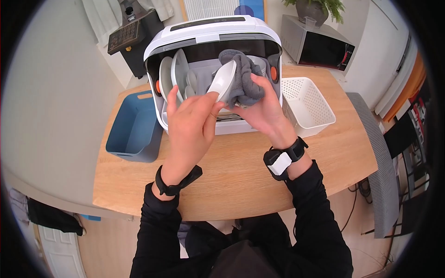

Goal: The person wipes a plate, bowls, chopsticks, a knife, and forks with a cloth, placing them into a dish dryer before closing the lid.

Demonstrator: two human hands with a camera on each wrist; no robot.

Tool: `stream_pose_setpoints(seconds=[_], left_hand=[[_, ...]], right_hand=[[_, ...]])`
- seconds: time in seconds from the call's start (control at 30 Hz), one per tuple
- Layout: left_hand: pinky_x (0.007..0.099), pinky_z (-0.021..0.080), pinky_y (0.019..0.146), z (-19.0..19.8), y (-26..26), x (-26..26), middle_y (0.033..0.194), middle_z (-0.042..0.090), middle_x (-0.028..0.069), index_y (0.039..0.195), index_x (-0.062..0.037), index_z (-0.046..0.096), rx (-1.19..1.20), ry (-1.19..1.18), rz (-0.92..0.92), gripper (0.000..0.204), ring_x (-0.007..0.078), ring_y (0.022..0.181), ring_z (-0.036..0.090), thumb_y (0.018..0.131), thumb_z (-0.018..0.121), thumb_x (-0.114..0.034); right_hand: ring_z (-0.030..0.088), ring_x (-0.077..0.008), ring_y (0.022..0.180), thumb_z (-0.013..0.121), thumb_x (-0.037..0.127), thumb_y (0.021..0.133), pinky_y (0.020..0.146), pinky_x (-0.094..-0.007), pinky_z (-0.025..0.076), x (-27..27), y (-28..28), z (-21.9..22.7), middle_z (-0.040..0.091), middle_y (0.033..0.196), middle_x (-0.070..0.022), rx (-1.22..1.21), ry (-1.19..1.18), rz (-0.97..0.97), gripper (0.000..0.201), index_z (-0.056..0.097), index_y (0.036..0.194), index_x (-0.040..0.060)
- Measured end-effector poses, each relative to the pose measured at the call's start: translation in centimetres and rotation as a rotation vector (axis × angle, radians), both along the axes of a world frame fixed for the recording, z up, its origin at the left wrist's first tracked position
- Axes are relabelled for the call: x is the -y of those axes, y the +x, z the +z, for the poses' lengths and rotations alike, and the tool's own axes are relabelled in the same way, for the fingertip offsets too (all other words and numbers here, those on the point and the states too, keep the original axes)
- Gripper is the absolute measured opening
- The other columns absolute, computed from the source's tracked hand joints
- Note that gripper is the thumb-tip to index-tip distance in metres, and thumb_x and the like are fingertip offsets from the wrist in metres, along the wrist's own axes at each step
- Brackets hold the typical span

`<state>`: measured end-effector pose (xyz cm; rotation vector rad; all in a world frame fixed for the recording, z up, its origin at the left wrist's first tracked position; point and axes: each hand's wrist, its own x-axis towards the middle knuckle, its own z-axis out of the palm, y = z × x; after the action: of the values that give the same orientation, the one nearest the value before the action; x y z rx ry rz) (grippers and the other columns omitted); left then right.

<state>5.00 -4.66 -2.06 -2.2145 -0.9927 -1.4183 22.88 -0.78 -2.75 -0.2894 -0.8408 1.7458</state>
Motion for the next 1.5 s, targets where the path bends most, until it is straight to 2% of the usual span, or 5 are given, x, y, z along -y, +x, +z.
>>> stream_pose_setpoints(seconds=[0.47,0.77,1.1,1.3,1.5], left_hand=[[0.0581,0.033,0.105,0.7,-0.8,-1.2,0.081,0.066,-0.0052,0.094,-0.0137,0.063,-0.284,0.163,0.212,0.015,0.0166,0.094,0.063,0.080,0.069,-0.010],[0.0606,0.031,0.108,0.0,-0.5,-0.8,0.090,0.064,-0.0077,0.090,-0.0167,0.061,-0.447,0.217,0.305,0.014,0.0169,0.104,0.060,0.078,0.067,-0.013],[0.0645,0.026,0.106,-0.6,0.6,-0.5,0.103,0.063,-0.0046,0.087,-0.0168,0.059,-0.427,0.292,0.250,0.017,0.0181,0.115,0.056,0.076,0.071,-0.018],[0.0511,0.034,0.102,2.1,-0.4,0.2,0.107,0.064,0.0044,0.108,-0.0114,0.066,0.045,0.141,0.115,0.037,0.0234,0.108,0.057,0.077,0.080,-0.026],[0.0287,0.046,0.070,2.0,-1.1,0.3,0.084,0.066,0.0073,0.120,-0.0028,0.061,0.403,-0.584,-0.177,0.035,0.0161,0.075,0.060,0.093,0.066,-0.024]], right_hand=[[0.059,-0.0380,0.106,0.049,0.053,0.094,0.104,-0.0546,0.044,-0.6,-0.3,-0.1,0.052,0.135,-0.0159,-0.050,-0.185,0.313,0.063,0.047,0.137,0.0076],[0.064,-0.0116,0.092,0.070,0.018,0.086,0.082,-0.0344,0.053,0.1,0.9,1.1,0.067,0.102,-0.0012,0.386,0.020,-0.152,0.028,0.063,0.113,0.0118],[0.061,-0.0120,0.082,0.068,0.007,0.077,0.072,-0.0283,0.049,-1.7,0.7,-0.9,0.066,0.092,-0.0022,0.384,0.000,-0.291,0.025,0.064,0.102,0.0034],[0.061,-0.0115,0.086,0.068,0.004,0.077,0.077,-0.0271,0.049,-1.8,0.9,-1.0,0.067,0.097,-0.0030,0.420,0.134,-0.356,0.031,0.063,0.107,0.0018],[0.062,-0.0116,0.090,0.069,0.006,0.079,0.082,-0.0269,0.050,-1.1,0.1,-1.0,0.067,0.100,-0.0039,0.499,0.221,-0.304,0.039,0.060,0.116,0.0000]])
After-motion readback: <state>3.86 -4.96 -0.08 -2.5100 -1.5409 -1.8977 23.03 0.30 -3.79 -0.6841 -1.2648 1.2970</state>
